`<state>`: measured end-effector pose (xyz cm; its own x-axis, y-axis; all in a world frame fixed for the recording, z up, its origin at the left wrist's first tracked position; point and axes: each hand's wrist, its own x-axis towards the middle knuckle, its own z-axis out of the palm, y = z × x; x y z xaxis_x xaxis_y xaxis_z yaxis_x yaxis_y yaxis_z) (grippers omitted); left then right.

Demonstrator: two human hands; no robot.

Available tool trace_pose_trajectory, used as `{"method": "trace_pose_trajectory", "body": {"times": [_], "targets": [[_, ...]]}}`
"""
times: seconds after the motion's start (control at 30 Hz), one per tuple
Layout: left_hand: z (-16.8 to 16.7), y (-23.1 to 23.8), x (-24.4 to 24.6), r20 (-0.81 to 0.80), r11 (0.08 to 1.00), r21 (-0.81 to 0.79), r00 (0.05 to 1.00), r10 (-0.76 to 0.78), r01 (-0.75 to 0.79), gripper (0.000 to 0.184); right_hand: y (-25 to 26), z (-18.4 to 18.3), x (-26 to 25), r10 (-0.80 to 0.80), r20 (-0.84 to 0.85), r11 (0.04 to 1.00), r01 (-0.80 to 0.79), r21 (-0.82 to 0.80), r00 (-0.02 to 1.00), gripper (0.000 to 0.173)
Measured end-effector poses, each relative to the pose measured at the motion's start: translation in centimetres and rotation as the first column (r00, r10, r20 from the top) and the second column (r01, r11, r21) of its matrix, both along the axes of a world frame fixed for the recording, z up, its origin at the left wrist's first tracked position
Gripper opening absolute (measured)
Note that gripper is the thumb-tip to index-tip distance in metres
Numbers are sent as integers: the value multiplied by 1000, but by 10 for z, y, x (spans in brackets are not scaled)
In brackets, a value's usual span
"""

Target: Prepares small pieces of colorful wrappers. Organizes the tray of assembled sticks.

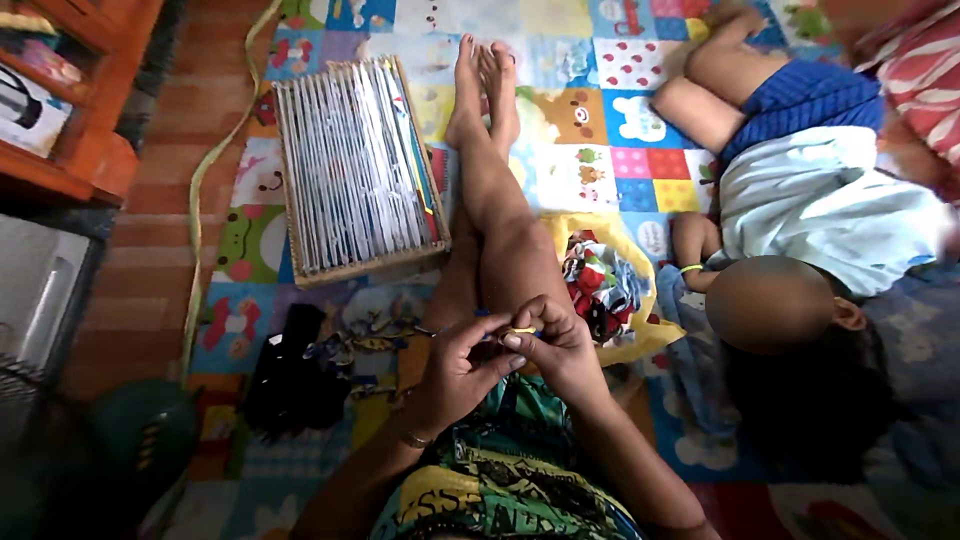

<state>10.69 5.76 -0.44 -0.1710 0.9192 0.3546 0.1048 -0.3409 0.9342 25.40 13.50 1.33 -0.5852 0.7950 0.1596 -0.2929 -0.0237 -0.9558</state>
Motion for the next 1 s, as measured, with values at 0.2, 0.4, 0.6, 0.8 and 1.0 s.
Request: {"method": "trace_pose_trajectory", "body": {"times": [0.2, 0.4, 0.6, 0.8, 1.0], "targets": [[-3, 1, -5, 124, 997, 13, 990, 68, -71, 7, 2, -11, 5, 149, -117, 954, -173, -244, 982, 25], [-6, 2, -13, 532, 984, -159, 833, 153, -79, 13, 6, -12, 15, 166, 39, 982, -161, -102, 985, 25], [-7, 5, -14, 712, 975, -207, 672, 203, -76, 16, 4, -7, 14, 177, 336, 977, -205, 52, 925, 28], [-11, 5, -17, 657, 993, -120, 751, 67, 16, 15, 3, -14, 11, 295, 507, 912, -397, 103, 810, 17], [-18, 3, -29, 225, 970, -235, 967, 124, -69, 29, 3, -9, 9, 178, 501, 964, -252, 83, 847, 31]]}}
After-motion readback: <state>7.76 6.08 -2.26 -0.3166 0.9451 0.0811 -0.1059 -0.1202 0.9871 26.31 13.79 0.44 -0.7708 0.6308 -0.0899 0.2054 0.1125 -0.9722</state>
